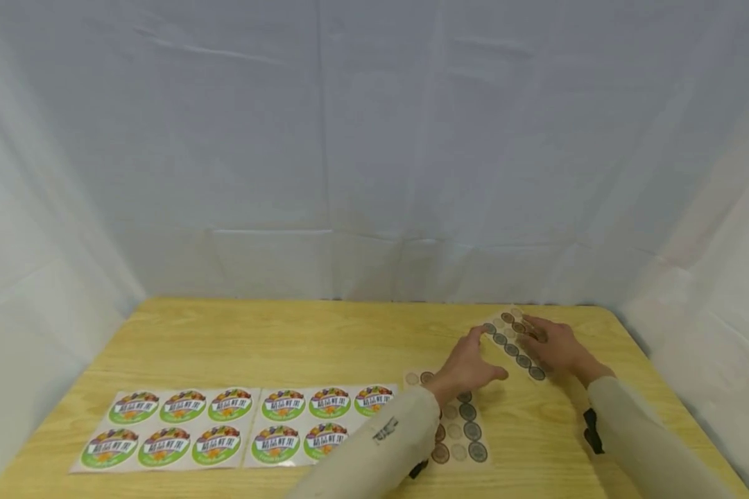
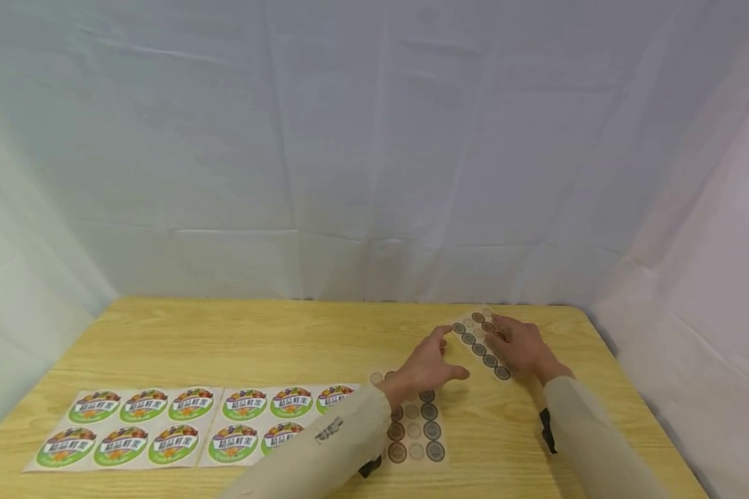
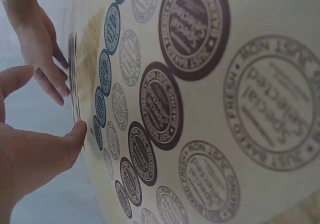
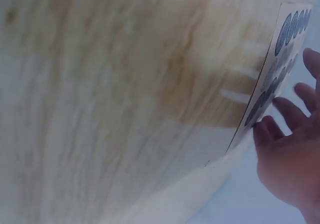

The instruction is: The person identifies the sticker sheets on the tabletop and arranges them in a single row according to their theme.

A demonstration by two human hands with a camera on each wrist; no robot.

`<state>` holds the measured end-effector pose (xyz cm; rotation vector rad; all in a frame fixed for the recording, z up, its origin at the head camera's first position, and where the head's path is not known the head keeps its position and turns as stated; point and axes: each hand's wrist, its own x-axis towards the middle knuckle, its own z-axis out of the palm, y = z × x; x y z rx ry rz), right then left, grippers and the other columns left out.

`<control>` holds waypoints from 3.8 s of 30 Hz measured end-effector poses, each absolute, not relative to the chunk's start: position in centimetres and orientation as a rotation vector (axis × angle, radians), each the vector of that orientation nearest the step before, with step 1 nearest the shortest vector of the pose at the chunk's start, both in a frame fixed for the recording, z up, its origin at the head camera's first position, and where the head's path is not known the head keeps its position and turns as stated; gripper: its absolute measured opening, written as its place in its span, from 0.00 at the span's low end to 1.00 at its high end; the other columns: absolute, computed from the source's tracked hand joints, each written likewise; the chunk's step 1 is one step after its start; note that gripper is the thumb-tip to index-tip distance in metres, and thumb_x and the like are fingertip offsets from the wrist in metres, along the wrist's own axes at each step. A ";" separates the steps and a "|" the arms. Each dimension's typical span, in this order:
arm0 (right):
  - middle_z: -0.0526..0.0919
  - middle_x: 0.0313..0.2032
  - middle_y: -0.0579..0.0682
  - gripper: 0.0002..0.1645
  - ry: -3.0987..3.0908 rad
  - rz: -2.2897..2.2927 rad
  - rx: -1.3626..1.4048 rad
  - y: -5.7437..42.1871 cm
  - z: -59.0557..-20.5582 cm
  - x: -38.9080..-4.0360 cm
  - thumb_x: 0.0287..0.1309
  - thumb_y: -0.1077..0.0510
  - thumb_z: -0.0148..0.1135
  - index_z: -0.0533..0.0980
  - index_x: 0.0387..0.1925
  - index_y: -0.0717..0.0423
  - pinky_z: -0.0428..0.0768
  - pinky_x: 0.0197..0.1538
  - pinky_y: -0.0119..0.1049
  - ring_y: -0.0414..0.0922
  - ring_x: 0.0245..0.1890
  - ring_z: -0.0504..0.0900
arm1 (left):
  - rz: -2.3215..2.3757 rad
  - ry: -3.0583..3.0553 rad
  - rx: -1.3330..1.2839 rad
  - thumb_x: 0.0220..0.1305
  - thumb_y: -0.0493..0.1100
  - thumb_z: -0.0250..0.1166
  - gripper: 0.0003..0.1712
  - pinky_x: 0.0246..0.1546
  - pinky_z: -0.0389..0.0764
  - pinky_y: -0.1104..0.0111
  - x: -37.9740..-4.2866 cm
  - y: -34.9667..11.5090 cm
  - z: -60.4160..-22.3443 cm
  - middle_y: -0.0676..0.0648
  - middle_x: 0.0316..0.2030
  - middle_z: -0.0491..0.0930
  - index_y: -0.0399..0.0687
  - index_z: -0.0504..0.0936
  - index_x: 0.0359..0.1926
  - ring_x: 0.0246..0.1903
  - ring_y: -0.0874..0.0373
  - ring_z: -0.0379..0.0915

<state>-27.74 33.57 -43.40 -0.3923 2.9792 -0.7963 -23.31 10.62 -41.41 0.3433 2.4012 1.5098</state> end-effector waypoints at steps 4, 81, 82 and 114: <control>0.62 0.62 0.73 0.35 2.947 -0.701 -0.437 32.8 -43.4 -27.1 0.70 0.49 0.50 0.59 0.67 0.71 0.60 0.57 0.67 0.73 0.60 0.60 | 1.514 2.400 0.323 0.52 0.44 0.74 0.46 0.50 0.74 0.57 -23.6 10.6 -41.6 0.43 0.63 0.65 0.53 0.61 0.69 0.59 0.48 0.66; 0.67 0.57 0.72 0.52 2.864 -0.440 -0.349 30.2 -40.8 -27.5 0.57 0.42 0.65 0.55 0.67 0.73 0.52 0.58 0.71 0.72 0.59 0.60 | 0.832 2.890 0.094 0.49 0.54 0.75 0.30 0.43 0.76 0.56 -25.0 13.7 -41.8 0.48 0.47 0.75 0.51 0.78 0.52 0.50 0.49 0.69; 0.68 0.57 0.72 0.51 2.877 -0.436 -0.359 30.1 -40.9 -27.5 0.57 0.42 0.65 0.56 0.66 0.73 0.53 0.58 0.71 0.72 0.59 0.61 | 0.827 2.894 0.094 0.49 0.54 0.75 0.30 0.43 0.76 0.55 -24.9 13.7 -41.8 0.48 0.47 0.75 0.51 0.78 0.52 0.50 0.49 0.69; 0.77 0.19 0.52 0.51 2.701 -0.727 -0.432 29.6 -38.6 -22.2 0.61 0.48 0.64 0.49 0.68 0.75 0.72 0.41 0.45 0.45 0.17 0.72 | 1.253 2.727 0.409 0.50 0.39 0.71 0.34 0.37 0.76 0.64 -22.4 10.5 -41.4 0.42 0.44 0.70 0.37 0.73 0.60 0.33 0.53 0.70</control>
